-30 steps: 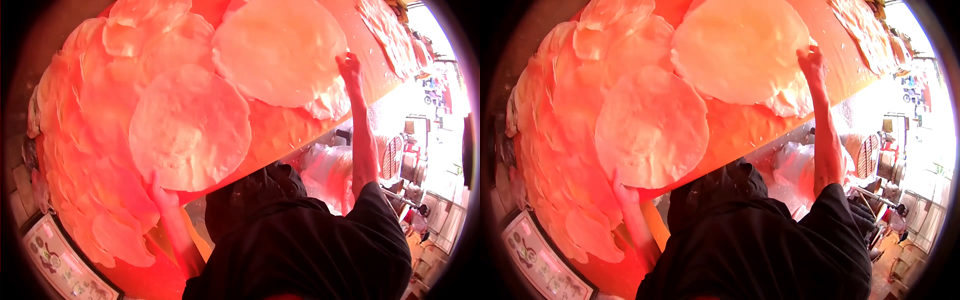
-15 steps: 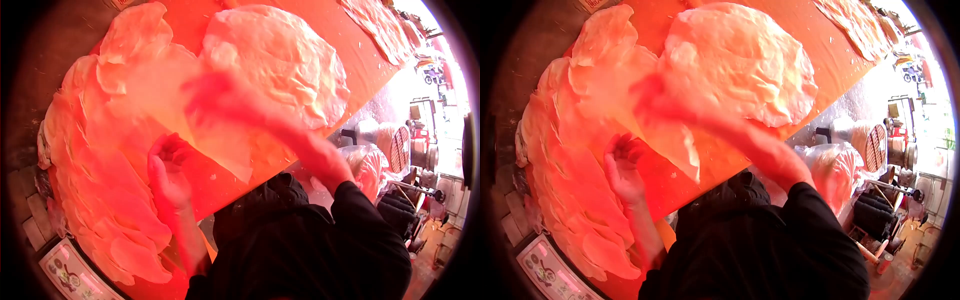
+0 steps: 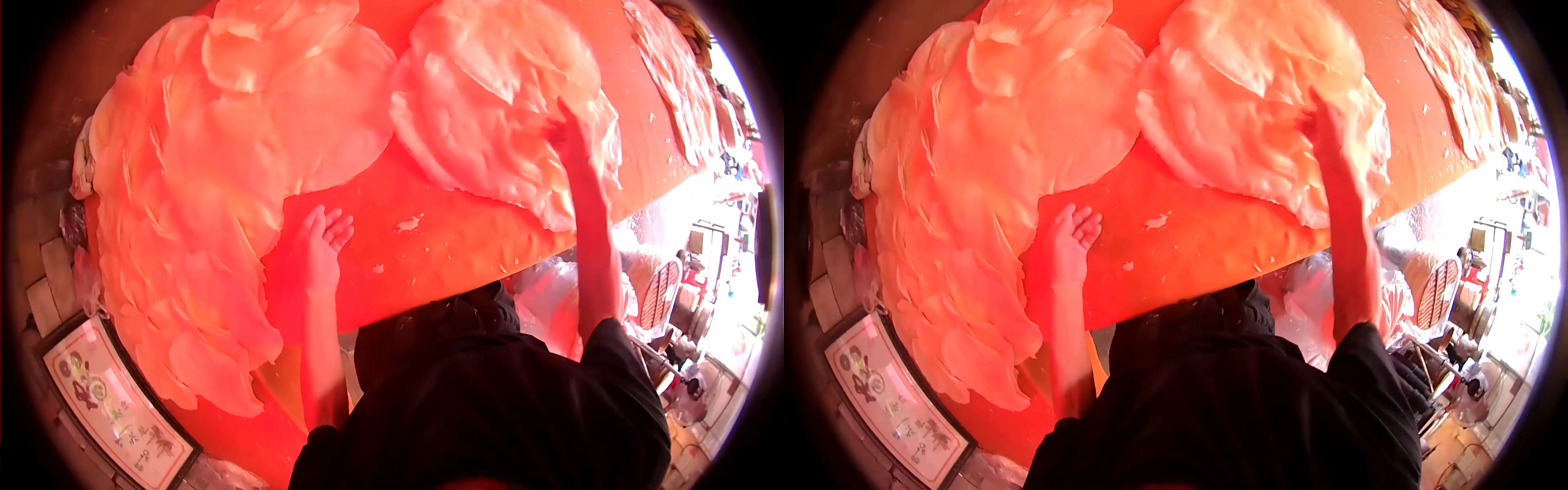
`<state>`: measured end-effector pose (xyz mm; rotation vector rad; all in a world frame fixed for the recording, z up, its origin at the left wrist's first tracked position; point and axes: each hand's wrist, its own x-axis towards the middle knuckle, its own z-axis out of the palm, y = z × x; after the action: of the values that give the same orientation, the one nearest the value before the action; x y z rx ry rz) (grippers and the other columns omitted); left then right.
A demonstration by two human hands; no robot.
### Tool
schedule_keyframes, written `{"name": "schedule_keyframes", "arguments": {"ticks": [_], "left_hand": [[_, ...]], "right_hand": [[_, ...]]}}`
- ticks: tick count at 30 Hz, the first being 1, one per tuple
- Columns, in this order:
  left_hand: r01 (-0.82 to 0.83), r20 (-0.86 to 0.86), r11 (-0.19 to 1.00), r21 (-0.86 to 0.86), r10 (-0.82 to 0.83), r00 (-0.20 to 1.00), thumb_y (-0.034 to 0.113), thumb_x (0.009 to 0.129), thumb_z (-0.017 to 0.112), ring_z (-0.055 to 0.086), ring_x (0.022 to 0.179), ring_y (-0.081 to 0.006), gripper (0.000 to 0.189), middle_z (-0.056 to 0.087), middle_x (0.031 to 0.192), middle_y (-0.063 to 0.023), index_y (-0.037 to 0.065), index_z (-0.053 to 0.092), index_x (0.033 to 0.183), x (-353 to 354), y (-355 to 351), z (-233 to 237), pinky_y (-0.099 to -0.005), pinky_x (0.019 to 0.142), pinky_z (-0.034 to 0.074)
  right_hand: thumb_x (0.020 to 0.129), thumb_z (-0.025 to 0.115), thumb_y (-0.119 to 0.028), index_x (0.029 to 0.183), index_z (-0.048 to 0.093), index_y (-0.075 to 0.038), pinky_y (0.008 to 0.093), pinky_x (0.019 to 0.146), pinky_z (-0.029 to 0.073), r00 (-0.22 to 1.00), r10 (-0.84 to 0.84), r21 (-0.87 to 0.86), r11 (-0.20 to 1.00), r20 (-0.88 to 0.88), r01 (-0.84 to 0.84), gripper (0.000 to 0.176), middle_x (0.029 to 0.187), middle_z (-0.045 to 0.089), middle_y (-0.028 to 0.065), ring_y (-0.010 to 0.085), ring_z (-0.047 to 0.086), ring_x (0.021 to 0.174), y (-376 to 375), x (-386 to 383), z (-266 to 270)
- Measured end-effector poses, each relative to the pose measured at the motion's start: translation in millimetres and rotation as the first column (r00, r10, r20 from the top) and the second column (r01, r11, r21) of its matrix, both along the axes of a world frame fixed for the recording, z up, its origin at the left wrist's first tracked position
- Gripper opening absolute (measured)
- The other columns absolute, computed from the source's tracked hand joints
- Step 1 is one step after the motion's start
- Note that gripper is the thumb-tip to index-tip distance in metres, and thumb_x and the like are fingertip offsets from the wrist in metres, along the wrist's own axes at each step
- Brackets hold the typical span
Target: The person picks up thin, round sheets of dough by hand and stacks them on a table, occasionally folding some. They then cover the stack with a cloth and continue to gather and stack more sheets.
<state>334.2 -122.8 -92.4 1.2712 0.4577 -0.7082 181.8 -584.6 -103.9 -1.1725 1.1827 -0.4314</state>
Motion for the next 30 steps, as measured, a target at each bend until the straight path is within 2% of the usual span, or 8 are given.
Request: {"name": "schedule_keyframes", "arguments": {"ticks": [1, 5, 9, 11, 16, 22, 26, 30], "left_hand": [[-0.043, -0.008, 0.997, -0.071, 0.043, 0.999, 0.019, 0.098, 0.057, 0.065, 0.102, -0.0303, 0.033, 0.061, 0.113, -0.0182, -0.003, 0.051, 0.121, 7.0, 0.8, -13.7, -0.0349, 0.084, 0.057], [-0.196, -0.096, 0.951, -0.238, 0.178, 0.979, 0.021, 0.097, 0.058, 0.062, 0.108, -0.0358, 0.034, 0.059, 0.116, -0.0232, -0.006, 0.050, 0.116, 25.0, 7.2, -51.3, -0.0397, 0.091, 0.056], [-0.241, -0.139, 0.931, -0.275, 0.209, 0.968, 0.019, 0.097, 0.057, 0.060, 0.111, -0.0387, 0.034, 0.058, 0.116, -0.0254, -0.006, 0.048, 0.118, 10.0, 1.6, -30.3, -0.0410, 0.092, 0.056], [-0.507, -0.572, 0.775, -0.378, 0.235, 0.786, 0.019, 0.097, 0.056, 0.060, 0.111, -0.0395, 0.036, 0.058, 0.117, -0.0254, -0.006, 0.047, 0.121, 16.0, 16.9, -18.3, -0.0411, 0.092, 0.056], [-0.244, -0.210, 0.910, -0.336, 0.180, 0.961, 0.022, 0.098, 0.054, 0.060, 0.111, -0.0396, 0.040, 0.057, 0.119, -0.0252, -0.006, 0.045, 0.125, -17.2, 23.0, -38.6, -0.0407, 0.091, 0.056], [-0.287, -0.278, 0.874, -0.391, 0.185, 0.943, 0.028, 0.100, 0.050, 0.054, 0.119, -0.0418, 0.042, 0.056, 0.121, -0.0267, -0.006, 0.046, 0.125, -23.2, 28.4, -36.1, -0.0418, 0.093, 0.053], [-0.289, -0.322, 0.748, -0.598, 0.107, 0.941, 0.031, 0.100, 0.049, 0.052, 0.120, -0.0436, 0.048, 0.053, 0.125, -0.0290, -0.007, 0.044, 0.128, -14.8, 27.4, -28.1, -0.0455, 0.096, 0.051], [-0.305, -0.317, 0.520, -0.798, 0.068, 0.946, 0.032, 0.101, 0.043, 0.053, 0.119, -0.0403, 0.048, 0.052, 0.130, -0.0242, -0.004, 0.044, 0.132, -9.2, 7.1, -25.6, -0.0488, 0.100, 0.048]], "right_hand": [[0.089, 0.065, -0.041, 0.111, 0.061, -0.006, 0.0335, 0.062, 0.053, 0.999, 0.032, 0.250, 0.967, 0.041, -0.041, 0.041, 0.088, 0.066, 0.0138, 0.0226, 0.062, 0.067, 22.1, 3.6, -17.9], [0.091, 0.065, -0.027, 0.113, 0.062, -0.001, 0.0316, 0.065, 0.054, 0.895, 0.342, 0.230, 0.882, 0.285, -0.411, 0.034, 0.090, 0.066, 0.0098, 0.0190, 0.064, 0.072, 183.6, 70.2, -4.3], [0.089, 0.068, -0.027, 0.108, 0.062, 0.000, 0.0324, 0.064, 0.053, 0.952, 0.115, 0.441, 0.866, 0.283, -0.236, 0.033, 0.092, 0.065, 0.0126, 0.0214, 0.064, 0.073, 245.0, 137.5, -16.4], [0.088, 0.069, -0.027, 0.106, 0.062, 0.000, 0.0324, 0.063, 0.053, 0.964, 0.084, 0.517, 0.831, 0.251, -0.207, 0.033, 0.092, 0.065, 0.0131, 0.0220, 0.064, 0.074, 253.5, 151.5, -18.2], [0.084, 0.071, -0.029, 0.106, 0.062, 0.000, 0.0315, 0.060, 0.050, 0.971, 0.197, 0.640, 0.730, 0.137, -0.239, 0.037, 0.090, 0.065, 0.0117, 0.0224, 0.064, 0.076, 257.6, 165.1, -15.2], [0.082, 0.064, -0.017, 0.075, 0.063, 0.005, 0.0303, 0.046, 0.048, 0.894, 0.376, -0.146, 0.926, 0.243, -0.349, 0.024, 0.061, 0.062, 0.0096, 0.0160, 0.059, 0.049, 306.0, 200.4, 67.9], [0.084, 0.060, -0.010, 0.080, 0.066, 0.006, 0.0282, 0.051, 0.051, 0.723, 0.457, -0.236, 0.889, 0.518, -0.392, 0.018, 0.066, 0.065, 0.0107, 0.0155, 0.065, 0.058, 300.7, 190.7, 156.6], [0.088, 0.062, -0.012, 0.089, 0.066, 0.005, 0.0272, 0.051, 0.050, 0.857, 0.416, -0.138, 0.910, 0.304, -0.392, 0.018, 0.072, 0.067, 0.0090, 0.0154, 0.064, 0.059, 260.8, 126.9, 180.8]]}}
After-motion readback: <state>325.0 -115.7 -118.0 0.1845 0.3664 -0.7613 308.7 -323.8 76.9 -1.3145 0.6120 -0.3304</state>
